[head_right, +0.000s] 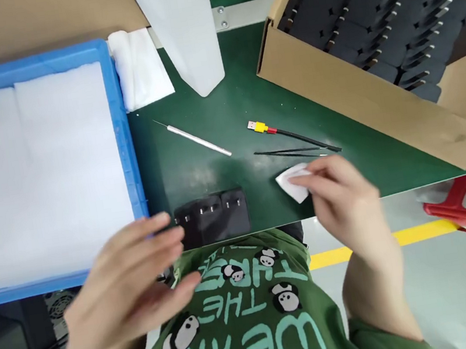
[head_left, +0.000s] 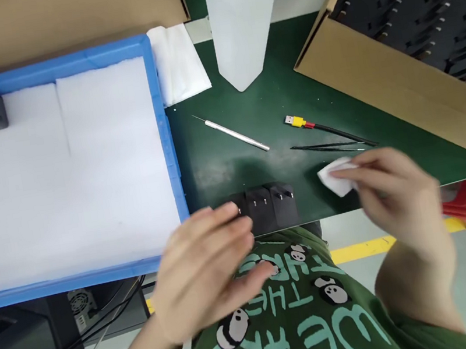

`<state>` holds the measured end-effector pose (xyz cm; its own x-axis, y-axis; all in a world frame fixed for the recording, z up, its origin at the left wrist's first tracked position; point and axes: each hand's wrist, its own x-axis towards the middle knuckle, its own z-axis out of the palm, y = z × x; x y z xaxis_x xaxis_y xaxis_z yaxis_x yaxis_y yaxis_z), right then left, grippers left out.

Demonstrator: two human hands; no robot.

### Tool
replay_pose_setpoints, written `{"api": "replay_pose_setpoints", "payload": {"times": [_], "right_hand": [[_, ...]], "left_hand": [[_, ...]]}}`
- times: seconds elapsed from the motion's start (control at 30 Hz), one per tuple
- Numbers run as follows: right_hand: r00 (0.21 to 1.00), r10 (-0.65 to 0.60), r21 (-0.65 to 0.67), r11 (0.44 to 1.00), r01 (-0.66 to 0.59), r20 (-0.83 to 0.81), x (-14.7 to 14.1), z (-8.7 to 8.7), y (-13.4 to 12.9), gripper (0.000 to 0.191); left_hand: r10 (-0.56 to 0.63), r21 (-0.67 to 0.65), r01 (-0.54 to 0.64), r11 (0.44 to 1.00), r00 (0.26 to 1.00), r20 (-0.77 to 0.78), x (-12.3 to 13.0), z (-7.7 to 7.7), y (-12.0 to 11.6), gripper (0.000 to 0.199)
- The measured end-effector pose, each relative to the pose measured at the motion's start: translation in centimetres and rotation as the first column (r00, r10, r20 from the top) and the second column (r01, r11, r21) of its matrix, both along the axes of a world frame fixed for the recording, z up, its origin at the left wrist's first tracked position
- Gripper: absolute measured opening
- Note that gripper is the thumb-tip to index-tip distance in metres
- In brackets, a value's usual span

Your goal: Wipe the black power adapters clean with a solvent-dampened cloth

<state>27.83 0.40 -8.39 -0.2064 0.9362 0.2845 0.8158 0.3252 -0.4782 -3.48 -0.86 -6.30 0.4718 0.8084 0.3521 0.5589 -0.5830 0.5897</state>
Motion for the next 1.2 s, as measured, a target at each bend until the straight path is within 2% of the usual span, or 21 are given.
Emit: {"api": "replay_pose_setpoints", "payload": {"times": [0.07,0.13,0.23,0.37,0.43,0.5,0.6,0.67,0.73,0.83,0.9,1.0,1.07,1.1,1.2], "right_hand": [[0.999,0.005,-0.031,1.0,-0.004,0.05,-0.6,-1.8,-1.3,0.033],[0.998,-0.057,-0.017,0.998,0.057,0.026,-0.9,-2.9,-2.0,0.032],[0.995,-0.094,-0.016,0.995,0.094,-0.02,-0.8,-3.5,-2.6,0.028],[0.989,-0.134,-0.004,0.991,0.134,-0.064,-1.0,-3.4,-2.7,0.024],[0.979,-0.147,0.05,0.987,0.155,-0.138,-2.1,-2.9,-2.6,0.027],[0.979,-0.045,0.114,0.991,0.069,-0.197,-3.9,-2.2,-2.5,0.031],[0.976,0.173,0.176,0.973,-0.148,-0.133,-7.0,-1.0,-2.2,0.034],[0.98,0.193,0.163,0.97,-0.181,-0.055,-8.4,-0.5,-2.0,0.033],[0.983,0.185,0.156,0.97,-0.185,0.018,-8.7,-0.2,-2.1,0.033],[0.945,0.326,0.132,0.935,-0.328,0.04,-6.6,0.1,-2.6,0.035],[0.932,0.363,0.104,0.926,-0.363,0.015,-4.6,0.4,-2.9,0.037],[0.988,0.152,0.168,0.974,-0.151,0.003,-3.3,1.0,-3.1,0.038],[0.997,0.079,0.21,0.975,-0.072,-0.023,-4.4,1.3,-3.2,0.037],[0.995,0.091,0.204,0.976,-0.082,-0.036,-5.4,1.4,-3.2,0.034],[0.974,0.225,0.105,0.97,-0.22,-0.033,-7.9,1.3,-3.5,0.021]], "left_hand": [[0.108,-0.009,-0.107,0.994,0.991,0.075,-0.7,0.1,0.4,0.063],[0.136,-0.053,-0.133,0.99,0.99,0.043,-0.8,0.0,0.9,0.078],[0.08,-0.095,-0.092,0.991,0.99,-0.115,-0.2,-0.1,1.5,0.09],[0.002,-0.111,-0.028,0.993,0.973,-0.229,1.2,-0.3,1.8,0.095],[-0.02,-0.08,-0.002,0.997,0.96,-0.279,2.0,-0.5,2.0,0.093],[-0.029,-0.029,0.021,0.999,0.946,-0.322,2.8,-0.7,2.4,0.087],[-0.021,0.032,0.034,0.999,0.94,-0.341,3.7,-1.0,2.9,0.064],[-0.011,0.056,0.032,0.998,0.942,-0.335,4.0,-1.1,3.2,0.046],[-0.002,0.068,0.026,0.997,0.945,-0.328,4.2,-1.3,3.3,0.038],[0.001,0.044,0.014,0.999,0.947,-0.32,4.1,-1.4,3.3,0.037],[-0.013,-0.002,0.013,1.0,0.95,-0.313,3.9,-1.2,3.3,0.044],[-0.072,-0.113,0.041,0.993,0.956,-0.284,2.9,-0.5,3.2,0.081],[-0.105,-0.185,0.059,0.981,0.963,-0.248,1.8,0.0,3.0,0.102],[-0.112,-0.211,0.061,0.976,0.965,-0.236,1.2,0.2,2.8,0.106],[-0.116,-0.26,0.053,0.964,0.965,-0.234,-0.3,0.3,2.4,0.101]]}}
